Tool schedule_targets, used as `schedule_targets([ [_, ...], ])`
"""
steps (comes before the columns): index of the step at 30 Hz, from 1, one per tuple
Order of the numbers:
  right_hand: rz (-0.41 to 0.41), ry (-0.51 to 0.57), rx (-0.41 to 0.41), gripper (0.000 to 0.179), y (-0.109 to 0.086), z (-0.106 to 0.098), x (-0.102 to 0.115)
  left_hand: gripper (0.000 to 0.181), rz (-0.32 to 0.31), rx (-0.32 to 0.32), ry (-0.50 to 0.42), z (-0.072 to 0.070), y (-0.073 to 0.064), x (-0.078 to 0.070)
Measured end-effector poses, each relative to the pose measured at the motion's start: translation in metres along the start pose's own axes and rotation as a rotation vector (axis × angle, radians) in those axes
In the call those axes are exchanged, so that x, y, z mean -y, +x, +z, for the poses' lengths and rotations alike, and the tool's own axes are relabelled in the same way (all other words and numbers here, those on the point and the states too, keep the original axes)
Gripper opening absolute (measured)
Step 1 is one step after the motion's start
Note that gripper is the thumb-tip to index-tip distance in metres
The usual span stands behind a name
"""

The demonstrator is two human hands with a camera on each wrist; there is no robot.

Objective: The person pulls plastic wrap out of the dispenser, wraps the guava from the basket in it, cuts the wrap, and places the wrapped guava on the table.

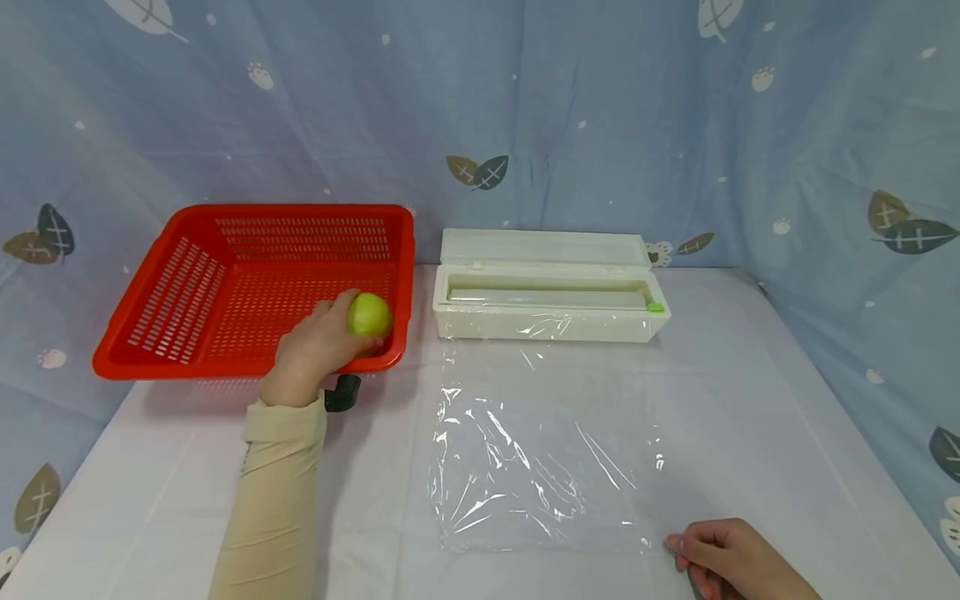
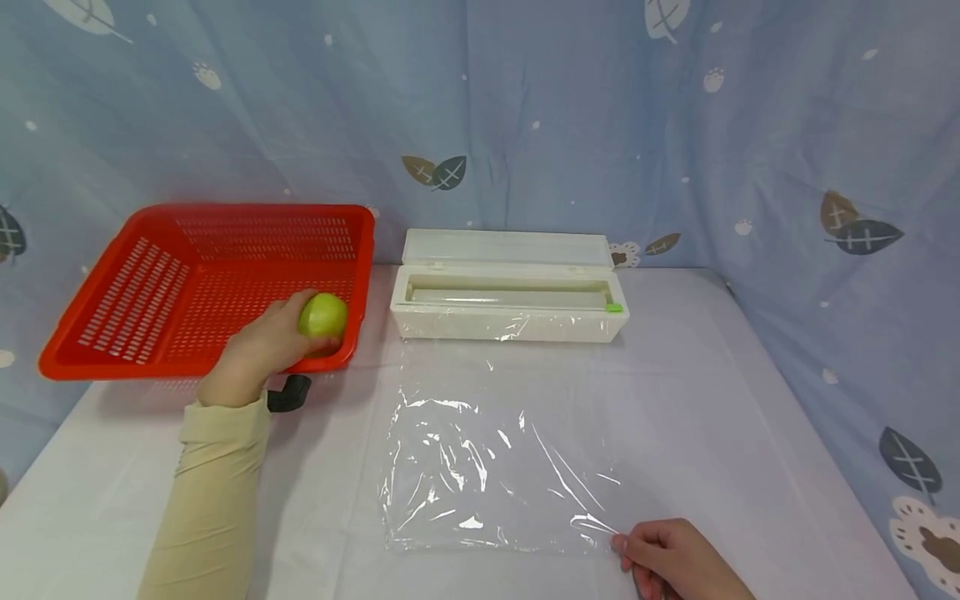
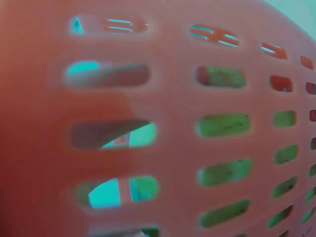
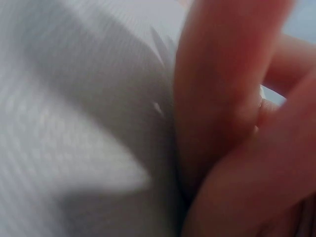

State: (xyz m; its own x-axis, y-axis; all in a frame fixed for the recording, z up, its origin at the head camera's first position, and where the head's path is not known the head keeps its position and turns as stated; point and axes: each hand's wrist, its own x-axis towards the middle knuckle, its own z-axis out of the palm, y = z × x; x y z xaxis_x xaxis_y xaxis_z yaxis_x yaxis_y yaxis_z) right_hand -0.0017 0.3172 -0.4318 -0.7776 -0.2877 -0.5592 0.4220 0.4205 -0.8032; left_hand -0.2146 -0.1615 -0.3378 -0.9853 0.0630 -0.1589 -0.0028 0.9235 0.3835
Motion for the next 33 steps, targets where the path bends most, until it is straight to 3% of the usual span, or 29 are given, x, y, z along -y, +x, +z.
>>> schedule_targets([
  [5, 0.014, 0.009, -0.005, 0.038, 0.000, 0.000, -0.002, 0.074, 0.006, -0.019, 0.000, -0.001, 0.000, 0.002],
  [21, 0.008, 0.019, -0.008, 0.037, 0.000, 0.001, 0.000, 0.084, -0.006, 0.052, -0.025, 0.001, 0.004, 0.008],
  [33, 0.015, -0.040, -0.039, 0.036, 0.001, 0.002, 0.000, 0.077, 0.059, -0.026, -0.018, 0.003, 0.006, 0.011],
])
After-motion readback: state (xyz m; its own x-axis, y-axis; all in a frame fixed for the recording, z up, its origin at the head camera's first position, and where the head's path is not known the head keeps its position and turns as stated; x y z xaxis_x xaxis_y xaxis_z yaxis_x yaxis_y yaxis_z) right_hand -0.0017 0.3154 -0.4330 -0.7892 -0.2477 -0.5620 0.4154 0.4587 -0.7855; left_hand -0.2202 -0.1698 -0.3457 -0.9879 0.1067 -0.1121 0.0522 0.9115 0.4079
